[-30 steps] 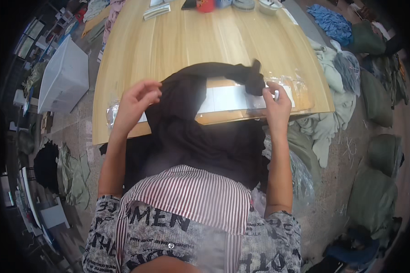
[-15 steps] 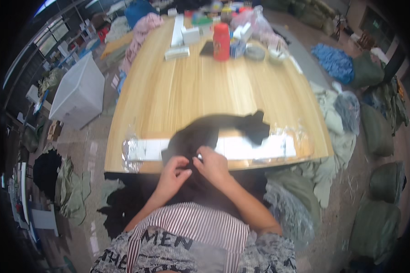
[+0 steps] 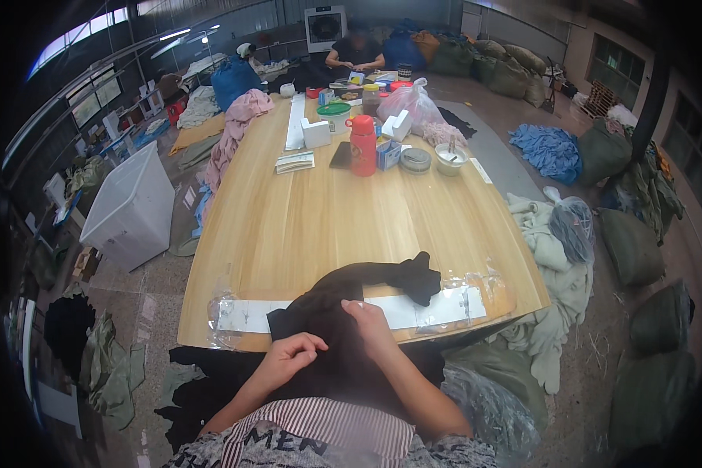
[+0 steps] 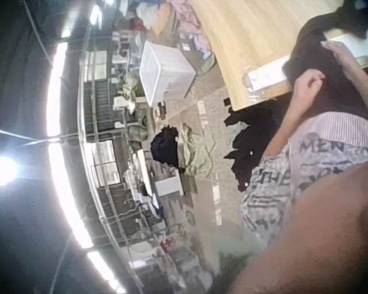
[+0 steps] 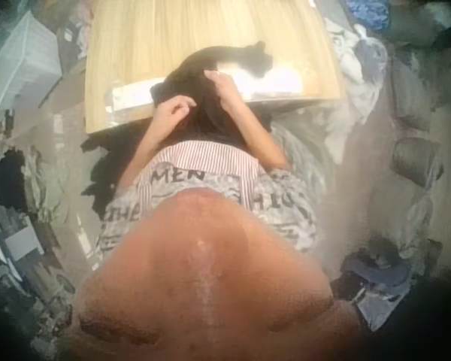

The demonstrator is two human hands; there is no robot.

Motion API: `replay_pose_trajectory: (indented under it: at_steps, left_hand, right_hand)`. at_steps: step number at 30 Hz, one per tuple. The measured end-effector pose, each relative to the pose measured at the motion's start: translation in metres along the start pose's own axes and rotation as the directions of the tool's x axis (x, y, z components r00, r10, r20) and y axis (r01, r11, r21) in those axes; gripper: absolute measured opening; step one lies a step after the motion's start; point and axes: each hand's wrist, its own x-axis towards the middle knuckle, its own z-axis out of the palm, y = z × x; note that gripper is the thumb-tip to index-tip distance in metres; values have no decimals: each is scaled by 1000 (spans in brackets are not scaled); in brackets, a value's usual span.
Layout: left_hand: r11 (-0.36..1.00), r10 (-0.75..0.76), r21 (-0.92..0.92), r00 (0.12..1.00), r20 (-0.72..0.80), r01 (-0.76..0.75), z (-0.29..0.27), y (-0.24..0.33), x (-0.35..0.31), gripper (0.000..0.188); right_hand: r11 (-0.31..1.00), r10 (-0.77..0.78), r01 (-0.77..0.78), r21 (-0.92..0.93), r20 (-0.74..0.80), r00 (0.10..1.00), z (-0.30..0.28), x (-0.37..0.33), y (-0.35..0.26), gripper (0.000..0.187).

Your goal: Marking specific points on black garments using a white marker and a transparent guide template.

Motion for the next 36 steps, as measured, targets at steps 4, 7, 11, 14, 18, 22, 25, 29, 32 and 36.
replay_pose_trajectory:
  at_steps: [4, 7, 11, 14, 18, 22, 25, 29, 32, 36]
  left_hand:
    - [967, 133, 242, 970, -206, -81, 23, 7, 16, 17]
    - [987, 68, 155, 985, -161, -43, 22, -4, 19, 21]
    - [999, -51, -1, 994, -97, 52, 20, 5, 11, 20]
    - [909, -191, 394, 976, 107, 135, 10, -14, 9, 16]
    - [999, 21, -39, 998, 61, -19, 15, -9, 1, 29]
    - [999, 47, -31, 992, 115, -44, 15, 52, 2, 10]
    - [951, 241, -206, 970, 32, -229, 3, 79, -5, 10]
    - [731, 91, -658, 981, -173, -184, -37, 108, -19, 13]
    - [816, 9, -577, 999, -45, -33, -56, 87, -17, 13]
    - [930, -23, -353, 976, 217, 101, -48, 70, -2, 19]
  right_hand:
    - [999, -28, 26, 37, 55, 998, 13, -6, -10, 31]
    - [992, -89, 87, 90, 23, 996, 22, -12, -19, 29]
    - [982, -164, 163, 95, 5, 986, 3, -14, -26, 21]
    - [990, -143, 143, -16, 18, 990, -16, -13, -15, 14]
    - [762, -481, 432, -482, 24, 876, -13, -15, -16, 16]
    - [710, -405, 594, -377, 472, 783, 16, -33, -59, 24]
    - [888, -177, 442, -128, 792, 584, 8, -18, -63, 26]
    - [561, 1, 706, -432, 854, 521, -18, -19, -55, 31]
    - [493, -14, 588, -642, 670, 743, -44, -30, -65, 28]
    - [443, -400, 799, -406, 709, 581, -61, -68, -129, 18]
